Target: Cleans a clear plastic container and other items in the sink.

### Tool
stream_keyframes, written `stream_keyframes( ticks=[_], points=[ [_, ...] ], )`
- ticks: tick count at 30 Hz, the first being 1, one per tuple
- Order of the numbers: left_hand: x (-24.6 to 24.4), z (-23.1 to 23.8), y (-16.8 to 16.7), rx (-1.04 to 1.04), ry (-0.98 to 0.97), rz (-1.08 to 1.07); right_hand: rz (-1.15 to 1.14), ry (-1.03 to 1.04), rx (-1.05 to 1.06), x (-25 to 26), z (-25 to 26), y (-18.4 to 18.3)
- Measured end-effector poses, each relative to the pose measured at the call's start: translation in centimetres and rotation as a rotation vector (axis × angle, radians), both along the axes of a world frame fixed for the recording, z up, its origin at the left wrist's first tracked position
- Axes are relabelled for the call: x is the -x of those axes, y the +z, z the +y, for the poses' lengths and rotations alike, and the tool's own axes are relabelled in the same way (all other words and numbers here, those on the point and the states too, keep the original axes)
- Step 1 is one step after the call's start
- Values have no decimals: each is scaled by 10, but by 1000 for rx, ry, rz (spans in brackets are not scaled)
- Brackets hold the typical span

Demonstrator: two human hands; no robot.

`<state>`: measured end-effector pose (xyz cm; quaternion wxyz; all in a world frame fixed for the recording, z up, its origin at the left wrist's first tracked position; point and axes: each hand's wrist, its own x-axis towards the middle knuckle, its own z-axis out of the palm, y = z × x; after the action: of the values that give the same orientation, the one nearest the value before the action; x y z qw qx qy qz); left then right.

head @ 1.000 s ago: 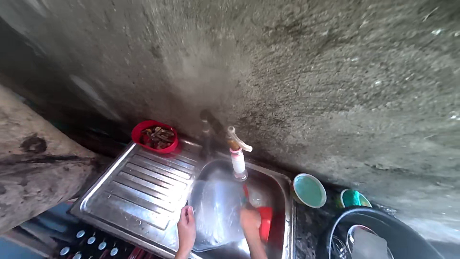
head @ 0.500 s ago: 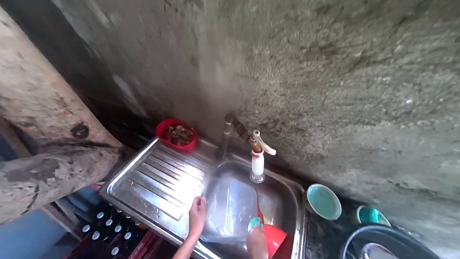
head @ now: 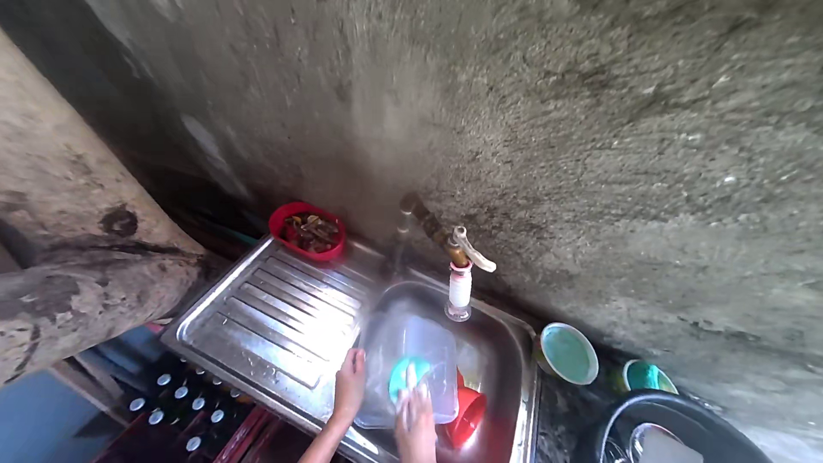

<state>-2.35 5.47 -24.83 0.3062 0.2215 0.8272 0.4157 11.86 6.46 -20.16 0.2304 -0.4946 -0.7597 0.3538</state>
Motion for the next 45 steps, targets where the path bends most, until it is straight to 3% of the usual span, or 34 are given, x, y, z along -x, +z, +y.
stream_keyframes(
  ticks=[5, 8, 12, 17, 20, 23, 25, 28, 32, 36, 39, 42, 45],
  points=[
    [-9, 0, -9, -17, 37, -6, -94, 95, 213, 45, 112, 5],
    [-2, 6, -8, -61, 43, -9, -120, 110, 115, 31, 55, 18],
    [10, 9, 17, -84, -28, -205, -243, 13, -220, 7, -35, 16],
    [0, 8, 65, -267, -109, -832, -223, 110, -428, 14, 3, 18],
    [-11, -4, 69, -289, -298, -929, -314, 120, -328, 16, 38, 17],
    [-23, -26, 55, -287, -533, -758, -441, 53, -118, 14, 83, 12],
    [-36, -33, 46, -303, -542, -558, -483, 38, -124, 15, 102, 2],
    [-49, -27, 43, -346, -409, -314, -417, 23, -167, 17, 100, 0],
    [-40, -10, 46, -319, -143, -68, -196, 93, -188, 8, 43, 3],
    [-29, 0, 42, -216, -61, 21, -157, 82, -349, 0, 23, -14],
    [-32, 5, 39, -213, 10, 25, -136, -128, -97, 4, 83, -6],
    [-39, 11, 43, -173, 109, 79, 252, -424, 171, 13, 128, -14],
    [-29, 25, 46, -159, 241, 82, 193, -457, 326, 28, 67, 10]
  ],
)
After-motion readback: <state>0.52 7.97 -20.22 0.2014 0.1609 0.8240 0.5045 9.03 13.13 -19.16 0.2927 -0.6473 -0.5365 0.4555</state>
